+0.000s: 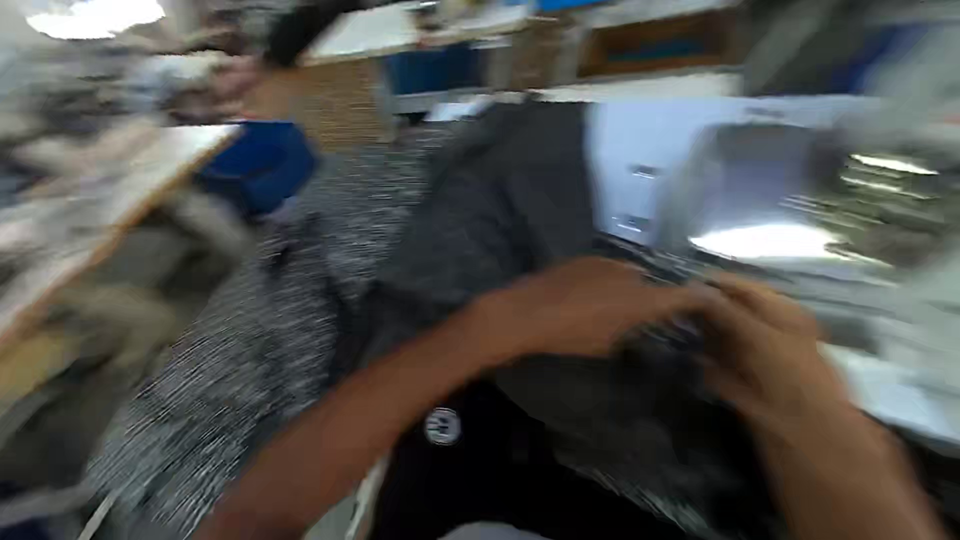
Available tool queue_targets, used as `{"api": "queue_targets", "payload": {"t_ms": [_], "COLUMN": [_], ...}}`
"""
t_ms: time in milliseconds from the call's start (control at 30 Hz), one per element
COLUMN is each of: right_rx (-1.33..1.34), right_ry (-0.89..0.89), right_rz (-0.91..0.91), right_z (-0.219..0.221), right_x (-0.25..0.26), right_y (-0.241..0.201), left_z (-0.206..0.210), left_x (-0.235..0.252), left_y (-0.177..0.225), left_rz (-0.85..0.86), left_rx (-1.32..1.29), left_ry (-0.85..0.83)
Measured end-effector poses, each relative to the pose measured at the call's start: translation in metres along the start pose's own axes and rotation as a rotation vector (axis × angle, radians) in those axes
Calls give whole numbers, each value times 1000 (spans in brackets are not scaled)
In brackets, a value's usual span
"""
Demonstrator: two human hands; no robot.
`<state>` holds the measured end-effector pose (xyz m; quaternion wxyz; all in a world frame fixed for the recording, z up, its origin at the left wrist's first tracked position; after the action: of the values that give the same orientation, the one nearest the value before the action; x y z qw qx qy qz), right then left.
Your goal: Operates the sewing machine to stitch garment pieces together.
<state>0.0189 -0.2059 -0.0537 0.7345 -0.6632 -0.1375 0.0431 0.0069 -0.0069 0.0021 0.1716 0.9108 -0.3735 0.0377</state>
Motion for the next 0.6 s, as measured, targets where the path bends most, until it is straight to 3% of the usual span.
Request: {"api": "queue_targets", "payload": {"t_ms": [100,200,333,400,600], "right_rx": [148,216,360,377,376], "right_ry": [93,72,-36,-40,45], "right_rz": [-84,41,99,120,67], "right_z": [-22,-14,-17,-21,-26], "right_x": [6,9,-1,-6,-14], "right_y": [39,20,16,15,18], "left_z": [-6,-13,-24,-25,-25], "left_x": [4,6,10,12,30], "left_y": [-1,-7,-10,-8,-8], "left_rz": [29,34,27,50,127], "left_rx": [35,-70,59,-50,-270], "left_ry": [-179,-166,-116,-84,-263]}}
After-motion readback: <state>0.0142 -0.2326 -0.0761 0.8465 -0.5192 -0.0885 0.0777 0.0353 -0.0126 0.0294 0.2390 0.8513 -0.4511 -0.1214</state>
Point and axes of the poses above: each hand's wrist, its own x-axis towards the middle knuckle, its own z-axis out of the palm, y = z × x, the point moved 1 cm from there along x, towards the middle knuckle, and after that the axes turned 2 degrees about -z, right-handed, at the moved point
